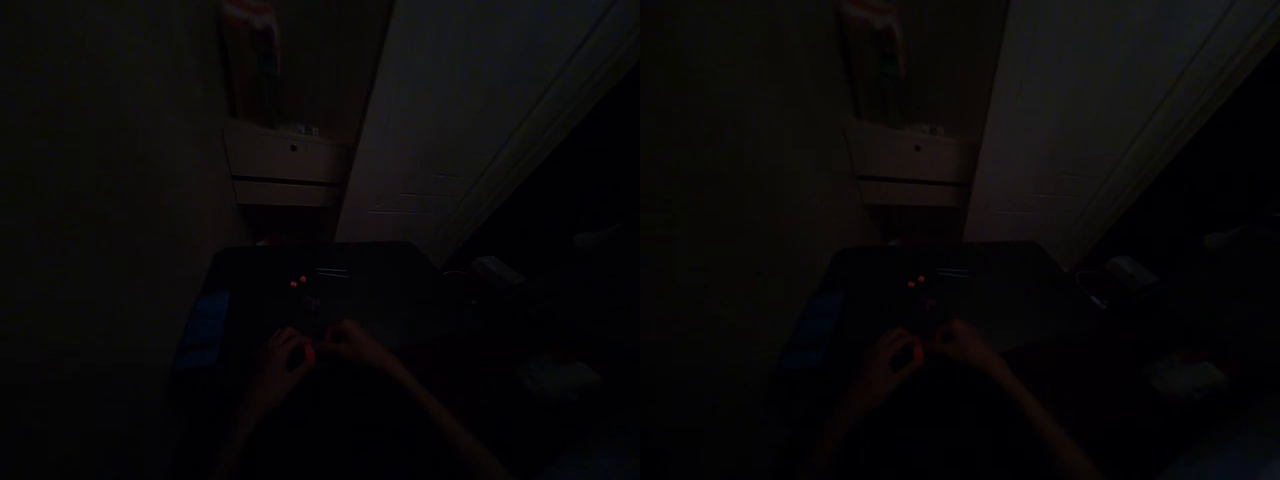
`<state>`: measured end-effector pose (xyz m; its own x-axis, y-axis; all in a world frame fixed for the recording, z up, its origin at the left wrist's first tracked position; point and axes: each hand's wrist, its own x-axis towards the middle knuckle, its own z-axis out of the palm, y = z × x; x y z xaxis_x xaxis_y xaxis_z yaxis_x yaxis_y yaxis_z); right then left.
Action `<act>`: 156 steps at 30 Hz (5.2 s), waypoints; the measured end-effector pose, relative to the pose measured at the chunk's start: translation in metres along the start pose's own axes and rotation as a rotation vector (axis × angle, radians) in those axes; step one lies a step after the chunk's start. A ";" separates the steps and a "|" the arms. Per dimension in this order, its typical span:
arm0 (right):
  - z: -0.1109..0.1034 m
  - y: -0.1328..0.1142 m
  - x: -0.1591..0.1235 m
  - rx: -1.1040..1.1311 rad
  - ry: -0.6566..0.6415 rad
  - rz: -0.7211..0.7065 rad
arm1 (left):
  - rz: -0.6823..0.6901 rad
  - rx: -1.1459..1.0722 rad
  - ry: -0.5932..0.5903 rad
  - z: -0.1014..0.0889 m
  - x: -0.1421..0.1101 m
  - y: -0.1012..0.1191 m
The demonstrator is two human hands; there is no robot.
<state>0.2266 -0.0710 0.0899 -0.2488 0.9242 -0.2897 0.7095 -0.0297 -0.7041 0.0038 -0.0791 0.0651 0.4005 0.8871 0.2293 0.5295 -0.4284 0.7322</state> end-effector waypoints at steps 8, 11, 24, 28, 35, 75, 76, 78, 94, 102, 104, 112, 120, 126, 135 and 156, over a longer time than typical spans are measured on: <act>-0.003 0.003 0.002 0.111 -0.087 -0.014 | 0.015 -0.011 0.013 0.002 -0.001 -0.002; -0.003 0.007 0.004 0.141 -0.121 -0.030 | 0.022 -0.016 0.021 0.002 -0.001 -0.002; 0.006 0.003 -0.018 -0.249 0.101 -0.171 | -0.017 0.000 -0.004 0.003 -0.002 -0.003; 0.008 -0.018 -0.025 -0.510 0.143 -0.057 | -0.031 0.001 0.003 0.003 -0.003 -0.002; 0.015 -0.021 -0.029 -0.432 0.280 -0.061 | -0.014 0.005 0.013 0.005 -0.003 -0.003; 0.014 -0.011 -0.011 -0.313 0.217 0.011 | -0.066 0.048 -0.011 -0.002 -0.001 0.005; 0.014 -0.011 -0.011 -0.320 0.212 0.006 | -0.071 0.051 -0.011 -0.002 -0.001 0.006; 0.012 -0.012 -0.010 -0.336 0.195 -0.011 | -0.065 0.054 -0.021 -0.002 0.000 0.007; 0.006 -0.027 -0.006 -0.334 0.108 0.011 | -0.041 0.074 -0.019 0.003 0.000 0.001; 0.001 -0.033 -0.003 -0.349 0.058 0.036 | -0.036 0.085 -0.013 0.004 -0.001 0.000; -0.001 -0.033 -0.004 -0.337 0.055 0.058 | -0.028 0.071 -0.006 0.003 -0.001 0.000; -0.005 -0.022 -0.002 -0.297 0.056 0.066 | -0.019 0.062 -0.003 0.004 0.000 -0.002; 0.003 -0.030 -0.002 -0.335 0.064 0.003 | -0.014 0.085 0.011 0.004 0.000 -0.001; 0.000 -0.029 -0.004 -0.348 0.045 0.033 | -0.018 0.088 -0.012 0.002 0.000 0.000; -0.002 -0.023 -0.005 -0.354 0.078 0.008 | -0.002 0.082 0.001 0.005 0.000 -0.006; 0.000 -0.018 -0.014 -0.332 0.108 0.020 | -0.025 0.067 -0.047 0.003 0.001 -0.003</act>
<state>0.2172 -0.0832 0.1059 -0.1745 0.9601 -0.2183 0.8935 0.0612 -0.4449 0.0045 -0.0772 0.0613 0.4199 0.8895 0.1800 0.5884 -0.4178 0.6922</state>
